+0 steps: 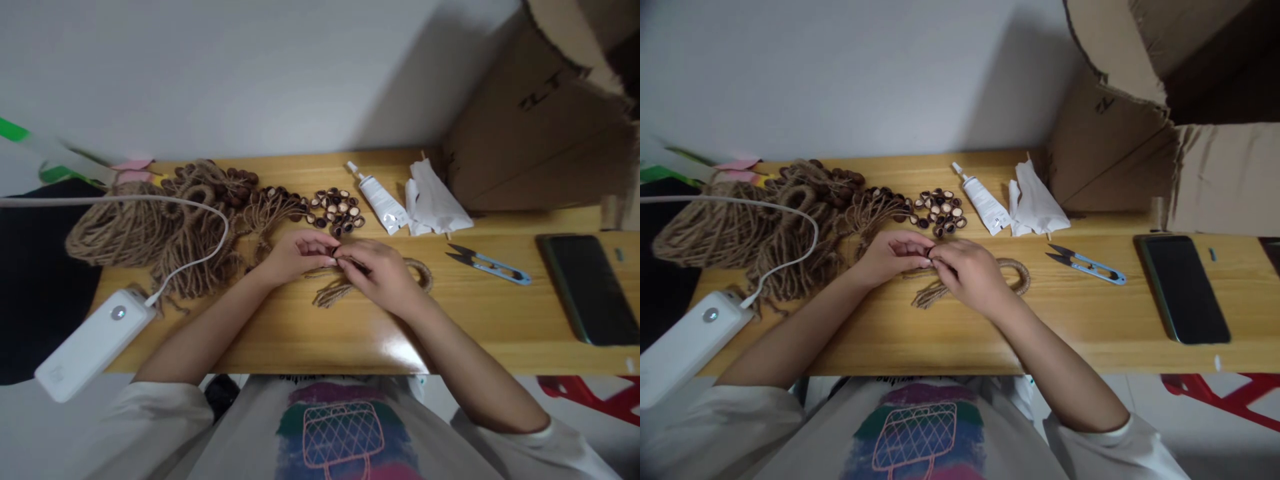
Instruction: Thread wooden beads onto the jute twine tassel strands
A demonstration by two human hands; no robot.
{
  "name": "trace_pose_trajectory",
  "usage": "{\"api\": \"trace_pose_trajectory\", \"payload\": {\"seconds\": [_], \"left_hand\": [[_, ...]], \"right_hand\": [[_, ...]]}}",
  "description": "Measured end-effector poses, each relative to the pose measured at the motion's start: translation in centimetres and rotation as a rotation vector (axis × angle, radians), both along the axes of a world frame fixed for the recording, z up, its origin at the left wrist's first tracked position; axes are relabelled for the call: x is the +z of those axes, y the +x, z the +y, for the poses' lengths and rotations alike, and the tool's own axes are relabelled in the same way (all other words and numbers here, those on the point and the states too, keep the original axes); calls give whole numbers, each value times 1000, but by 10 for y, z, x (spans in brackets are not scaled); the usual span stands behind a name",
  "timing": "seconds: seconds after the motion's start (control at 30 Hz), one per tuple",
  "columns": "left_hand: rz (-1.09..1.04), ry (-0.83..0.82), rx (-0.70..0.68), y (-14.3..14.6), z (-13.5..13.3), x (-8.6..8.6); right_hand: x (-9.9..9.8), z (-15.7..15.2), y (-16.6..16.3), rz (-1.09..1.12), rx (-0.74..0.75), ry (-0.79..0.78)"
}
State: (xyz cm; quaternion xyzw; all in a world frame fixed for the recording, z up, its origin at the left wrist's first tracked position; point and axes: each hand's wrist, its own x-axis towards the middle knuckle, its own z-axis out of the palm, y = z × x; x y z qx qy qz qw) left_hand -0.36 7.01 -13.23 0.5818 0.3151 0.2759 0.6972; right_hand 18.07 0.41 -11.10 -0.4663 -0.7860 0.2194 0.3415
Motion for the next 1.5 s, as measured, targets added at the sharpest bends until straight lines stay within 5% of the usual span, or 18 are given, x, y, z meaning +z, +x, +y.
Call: {"api": "trace_pose_trajectory", "payload": {"seconds": [1.5], "left_hand": [[5, -66, 23, 0, -2, 1]], "right_hand": [[0, -1, 0, 18, -14, -29]]}}
